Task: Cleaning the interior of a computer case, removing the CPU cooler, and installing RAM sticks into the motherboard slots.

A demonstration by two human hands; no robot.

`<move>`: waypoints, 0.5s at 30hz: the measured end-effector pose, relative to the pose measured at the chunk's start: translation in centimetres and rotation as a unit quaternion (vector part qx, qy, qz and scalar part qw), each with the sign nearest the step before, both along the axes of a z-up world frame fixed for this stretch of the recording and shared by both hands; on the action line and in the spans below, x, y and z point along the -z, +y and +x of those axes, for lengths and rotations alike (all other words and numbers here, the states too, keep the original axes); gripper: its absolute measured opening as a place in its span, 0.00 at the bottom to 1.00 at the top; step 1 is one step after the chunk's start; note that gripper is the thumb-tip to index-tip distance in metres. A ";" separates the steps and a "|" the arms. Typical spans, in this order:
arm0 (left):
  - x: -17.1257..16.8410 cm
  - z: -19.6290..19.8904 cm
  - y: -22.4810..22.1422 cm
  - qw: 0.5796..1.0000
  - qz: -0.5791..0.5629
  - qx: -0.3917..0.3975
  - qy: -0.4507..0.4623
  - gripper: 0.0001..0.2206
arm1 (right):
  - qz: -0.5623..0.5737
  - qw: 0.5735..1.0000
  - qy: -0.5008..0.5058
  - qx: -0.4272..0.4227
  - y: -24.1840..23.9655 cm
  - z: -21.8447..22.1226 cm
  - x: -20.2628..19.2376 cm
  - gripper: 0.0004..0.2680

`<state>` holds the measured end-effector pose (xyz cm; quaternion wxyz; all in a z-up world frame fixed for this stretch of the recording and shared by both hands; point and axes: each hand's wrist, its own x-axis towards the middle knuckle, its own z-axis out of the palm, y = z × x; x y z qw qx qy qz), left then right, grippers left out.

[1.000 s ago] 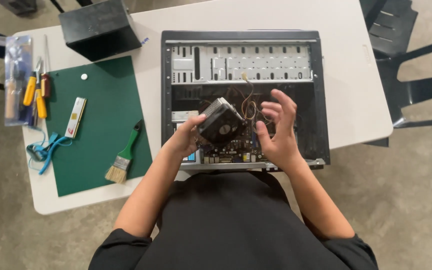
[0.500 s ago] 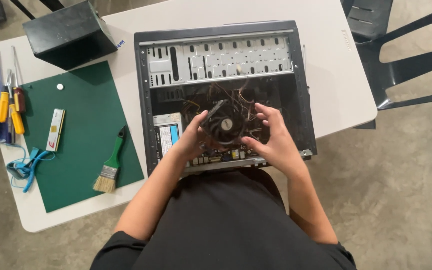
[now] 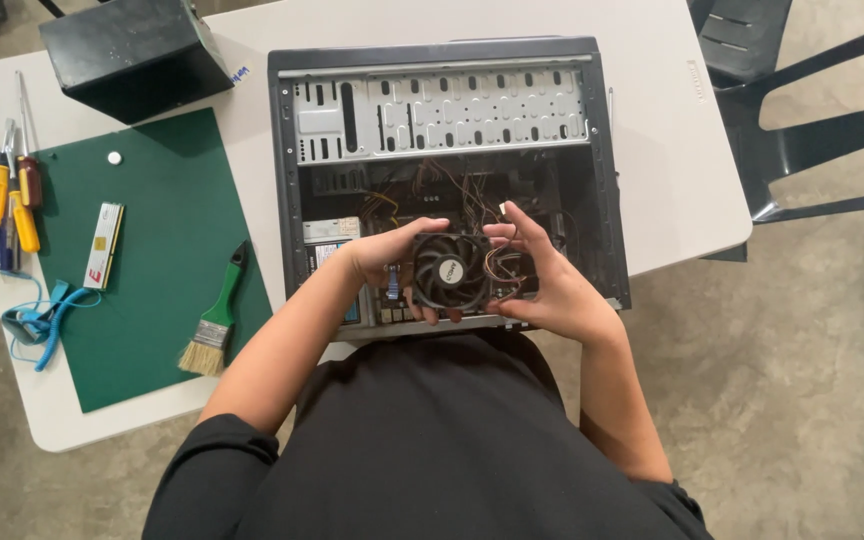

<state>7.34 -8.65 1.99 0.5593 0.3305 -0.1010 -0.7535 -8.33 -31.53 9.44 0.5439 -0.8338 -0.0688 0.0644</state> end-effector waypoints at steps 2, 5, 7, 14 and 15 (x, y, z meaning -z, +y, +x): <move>0.3 0.0 -0.2 1.000 0.006 -0.019 0.002 0.44 | 0.014 1.000 -0.016 0.008 -0.6 0.1 0.5 0.49; 1.9 0.1 -0.5 0.997 0.018 -0.069 0.005 0.43 | 0.061 0.996 -0.039 0.055 -1.5 0.3 1.7 0.43; 2.3 -0.1 -0.5 0.995 0.025 -0.100 0.002 0.42 | 0.096 0.990 -0.048 0.094 -1.4 0.2 2.5 0.37; 2.9 -0.9 -1.5 0.963 -0.088 -0.220 -0.131 0.41 | 0.182 0.967 0.040 0.172 2.0 0.3 4.6 0.35; 3.1 -1.6 -1.6 0.943 -0.158 -0.237 -0.171 0.36 | 0.210 0.966 0.061 0.140 2.5 0.4 4.8 0.37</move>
